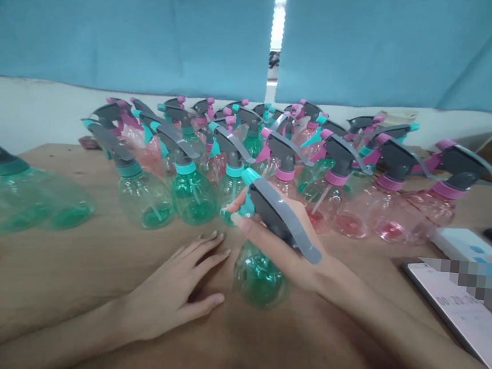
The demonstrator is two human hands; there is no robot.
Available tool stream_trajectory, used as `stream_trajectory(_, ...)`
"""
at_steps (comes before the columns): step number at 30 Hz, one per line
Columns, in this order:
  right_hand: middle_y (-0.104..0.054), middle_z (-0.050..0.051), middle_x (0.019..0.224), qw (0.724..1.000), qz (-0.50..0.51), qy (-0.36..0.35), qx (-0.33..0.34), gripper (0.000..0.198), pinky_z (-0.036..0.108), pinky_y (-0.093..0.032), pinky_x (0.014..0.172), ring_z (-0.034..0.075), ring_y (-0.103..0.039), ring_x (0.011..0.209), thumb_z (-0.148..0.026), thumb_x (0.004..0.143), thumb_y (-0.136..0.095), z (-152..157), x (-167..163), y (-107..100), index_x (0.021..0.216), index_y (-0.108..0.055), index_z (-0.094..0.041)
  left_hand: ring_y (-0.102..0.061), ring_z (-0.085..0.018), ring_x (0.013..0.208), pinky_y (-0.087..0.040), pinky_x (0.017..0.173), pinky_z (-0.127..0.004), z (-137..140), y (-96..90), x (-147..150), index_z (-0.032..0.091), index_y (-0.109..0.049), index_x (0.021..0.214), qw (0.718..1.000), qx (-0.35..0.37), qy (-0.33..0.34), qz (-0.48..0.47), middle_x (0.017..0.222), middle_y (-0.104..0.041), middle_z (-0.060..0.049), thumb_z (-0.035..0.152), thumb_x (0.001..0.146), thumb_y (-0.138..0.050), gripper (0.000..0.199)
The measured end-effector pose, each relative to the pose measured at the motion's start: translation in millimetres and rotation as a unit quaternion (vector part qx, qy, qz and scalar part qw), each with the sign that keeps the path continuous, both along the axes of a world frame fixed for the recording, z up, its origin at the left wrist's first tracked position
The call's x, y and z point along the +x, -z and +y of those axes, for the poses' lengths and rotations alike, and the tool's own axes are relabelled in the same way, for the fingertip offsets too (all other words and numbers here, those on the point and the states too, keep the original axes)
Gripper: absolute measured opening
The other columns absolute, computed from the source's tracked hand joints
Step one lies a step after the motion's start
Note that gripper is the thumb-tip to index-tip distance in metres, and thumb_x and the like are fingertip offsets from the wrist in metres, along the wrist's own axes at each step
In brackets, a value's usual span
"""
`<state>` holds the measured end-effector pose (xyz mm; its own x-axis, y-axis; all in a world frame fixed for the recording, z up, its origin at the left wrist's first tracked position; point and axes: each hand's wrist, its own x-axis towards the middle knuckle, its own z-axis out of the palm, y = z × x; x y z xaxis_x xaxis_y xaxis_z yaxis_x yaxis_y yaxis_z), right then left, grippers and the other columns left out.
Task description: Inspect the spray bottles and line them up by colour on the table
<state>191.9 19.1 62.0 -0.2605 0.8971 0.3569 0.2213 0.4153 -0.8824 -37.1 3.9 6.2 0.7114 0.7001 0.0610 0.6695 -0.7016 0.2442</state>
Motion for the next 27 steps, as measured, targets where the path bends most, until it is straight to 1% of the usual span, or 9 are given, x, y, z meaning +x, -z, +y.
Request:
stream_trajectory(3,-0.062,-0.001,0.07,1.0,0.0,-0.002,-0.014,0.022,0.037,-0.053,0.076,0.019,-0.062,0.073,-0.048,0.087,-0.055,1,-1,-1,0.095,-0.064,-0.03,-0.028,-0.031,0.138,-0.029,0.109,-0.049,0,0.1,0,0.013,-0.045,0.137,1.0,0.0,-0.003,-0.003,0.15,-0.033,-0.017,0.051,0.091,-0.052,0.06)
stream_trajectory(7,-0.063,0.0,0.075,1.0,-0.013,-0.003,-0.027,0.028,0.035,-0.052,0.071,0.018,-0.062,0.072,-0.051,0.09,-0.048,-3,1,-2,0.089,-0.064,-0.028,-0.028,-0.032,0.138,-0.028,0.109,-0.049,0,0.6,0,0.011,-0.045,0.137,1.0,0.004,-0.002,-0.004,0.149,-0.034,-0.018,0.05,0.092,-0.052,0.06)
stream_trajectory(9,-0.064,0.001,0.078,0.999,-0.032,0.001,-0.035,0.029,0.034,-0.051,0.069,0.019,-0.062,0.074,-0.051,0.09,-0.048,-8,1,-6,0.088,-0.064,-0.027,-0.029,-0.031,0.137,-0.028,0.109,-0.049,0,1.1,0,0.011,-0.045,0.137,1.0,0.007,-0.001,-0.008,0.148,-0.035,-0.018,0.05,0.092,-0.052,0.059)
stream_trajectory(11,-0.065,0.001,0.082,0.998,-0.039,0.021,-0.036,0.025,0.034,-0.051,0.071,0.02,-0.063,0.077,-0.049,0.088,-0.053,-12,1,-10,0.087,-0.065,-0.027,-0.03,-0.031,0.137,-0.029,0.109,-0.049,0,1.5,0,0.013,-0.044,0.137,1.0,0.008,-0.001,-0.012,0.148,-0.036,-0.017,0.05,0.092,-0.051,0.058)
stream_trajectory(13,-0.064,0.001,0.08,0.998,-0.036,0.029,-0.032,0.023,0.033,-0.051,0.069,0.02,-0.062,0.076,-0.048,0.086,-0.056,-13,1,-13,0.084,-0.065,-0.027,-0.031,-0.03,0.137,-0.03,0.108,-0.049,0,1.6,0,0.015,-0.044,0.137,1.0,0.009,-0.002,-0.015,0.148,-0.036,-0.016,0.051,0.093,-0.05,0.058)
stream_trajectory(16,-0.062,-0.001,0.071,0.999,-0.024,0.002,-0.033,0.024,0.032,-0.051,0.063,0.017,-0.06,0.066,-0.048,0.086,-0.056,-9,0,-11,0.082,-0.065,-0.027,-0.031,-0.031,0.137,-0.031,0.108,-0.049,1,1.2,0,0.015,-0.044,0.136,1.0,0.006,-0.006,-0.014,0.148,-0.036,-0.016,0.051,0.092,-0.051,0.057)
stream_trajectory(19,-0.061,-0.001,0.069,1.0,0.009,-0.011,-0.024,0.023,0.032,-0.051,0.061,0.017,-0.06,0.064,-0.049,0.086,-0.055,-4,-2,-7,0.09,-0.065,-0.029,-0.029,-0.031,0.138,-0.03,0.108,-0.049,1,0.8,1,0.013,-0.045,0.136,1.0,0.005,0.0,-0.007,0.148,-0.035,-0.017,0.049,0.092,-0.052,0.058)
stream_trajectory(23,-0.063,-0.001,0.07,1.0,0.006,0.005,-0.016,0.026,0.035,-0.053,0.067,0.019,-0.062,0.067,-0.047,0.084,-0.059,-6,-2,-6,0.104,-0.066,-0.032,-0.028,-0.031,0.138,-0.029,0.109,-0.049,0,0.4,1,0.012,-0.044,0.137,1.0,0.005,-0.002,0.001,0.149,-0.034,-0.017,0.049,0.093,-0.051,0.058)
stream_trajectory(27,-0.062,-0.001,0.063,1.0,0.009,-0.004,-0.029,0.029,0.037,-0.053,0.066,0.021,-0.062,0.064,-0.047,0.084,-0.06,-6,0,-3,0.107,-0.066,-0.033,-0.029,-0.031,0.138,-0.03,0.108,-0.048,0,1.0,0,0.015,-0.044,0.137,1.0,0.005,-0.005,-0.009,0.149,-0.034,-0.016,0.048,0.092,-0.052,0.056)
